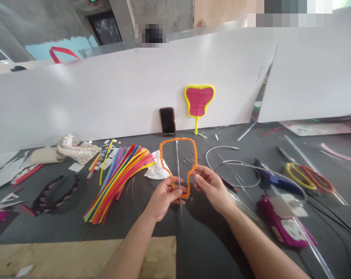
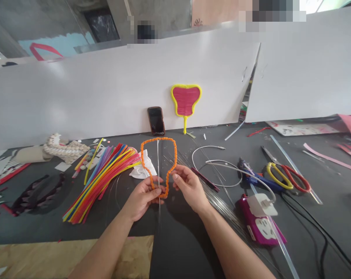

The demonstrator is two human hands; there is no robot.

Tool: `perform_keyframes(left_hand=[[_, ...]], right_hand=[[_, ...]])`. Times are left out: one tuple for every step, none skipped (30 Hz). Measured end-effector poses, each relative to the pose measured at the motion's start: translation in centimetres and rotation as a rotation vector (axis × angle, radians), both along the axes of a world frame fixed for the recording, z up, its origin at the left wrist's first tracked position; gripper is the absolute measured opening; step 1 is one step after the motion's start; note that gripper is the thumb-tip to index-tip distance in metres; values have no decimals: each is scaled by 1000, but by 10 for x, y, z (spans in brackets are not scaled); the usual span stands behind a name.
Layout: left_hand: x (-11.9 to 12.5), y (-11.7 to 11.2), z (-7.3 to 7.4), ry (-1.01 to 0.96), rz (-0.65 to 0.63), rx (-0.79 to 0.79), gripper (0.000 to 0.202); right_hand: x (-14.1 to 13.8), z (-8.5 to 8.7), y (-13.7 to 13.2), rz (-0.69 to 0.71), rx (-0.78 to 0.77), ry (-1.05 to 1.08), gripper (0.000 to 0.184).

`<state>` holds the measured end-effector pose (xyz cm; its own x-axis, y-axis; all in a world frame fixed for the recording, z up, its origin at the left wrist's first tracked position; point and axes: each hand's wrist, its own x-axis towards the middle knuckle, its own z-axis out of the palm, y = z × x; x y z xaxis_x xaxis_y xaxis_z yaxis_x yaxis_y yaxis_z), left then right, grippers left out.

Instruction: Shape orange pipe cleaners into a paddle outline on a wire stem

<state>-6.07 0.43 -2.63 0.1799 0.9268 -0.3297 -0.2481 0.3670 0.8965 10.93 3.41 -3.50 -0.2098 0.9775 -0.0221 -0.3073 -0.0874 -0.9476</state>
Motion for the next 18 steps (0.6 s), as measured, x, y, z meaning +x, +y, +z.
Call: perform_keyframes(left_hand=[[1, -1, 0, 3, -17, 1, 35], [2, -1, -1, 4, -34, 0, 36], [3, -2, -1, 3, -52, -4, 38], [5, -3, -2, 0, -69, -11, 40], [7, -4, -3, -2, -84, -20, 42], [8, -5, -4, -3, -94, -29, 43], [10, -6, -5, -2, -99, -36, 44], [11, -7, -5, -2, -99, -38, 44], [12, -7, -5, -1, -95, -34, 43], [12, -7, -5, 0, -84, -27, 42], [12, -7, -4, 0, -69, -18, 41], [11, -7, -3, 0, -48, -11, 40], [11, -6, -2, 0, -21, -5, 40], [10, -6, -1, 2, 7, -4, 39], [9, -5, 0, 4, 30, -5, 39], [8, -5, 0, 5, 43, -6, 39], [8, -5, 0, 6, 43, -4, 39], [7, -5, 0, 7, 31, 1, 38]], right_hand=[[0, 0, 0, 15, -10, 16, 31], [0, 0, 0, 21, -21, 31, 29], [0, 0, 0, 19, -28, 41, 26], [0, 0, 0, 12, -27, 45, 24], [0, 0, 0, 0, -18, 44, 22], [0, 0, 0, -15, -4, 36, 21], [0, 0, 0, -30, 15, 20, 20], [0, 0, 0, -45, 37, -5, 20], [0, -1, 0, -62, 59, -38, 19], [0, -1, 0, -87, 82, -79, 18], [1, -2, 0, -122, 113, -134, 17], [2, -3, 1, -170, 161, -204, 17], [3, -4, 1, -222, 230, -289, 20], [5, -5, 2, -264, 318, -387, 23], [8, -6, 3, -284, 416, -487, 26], [10, -7, 4, -278, 510, -580, 28], [12, -7, 5, -252, 587, -656, 30], [14, -7, 6, -215, 641, -710, 31]])
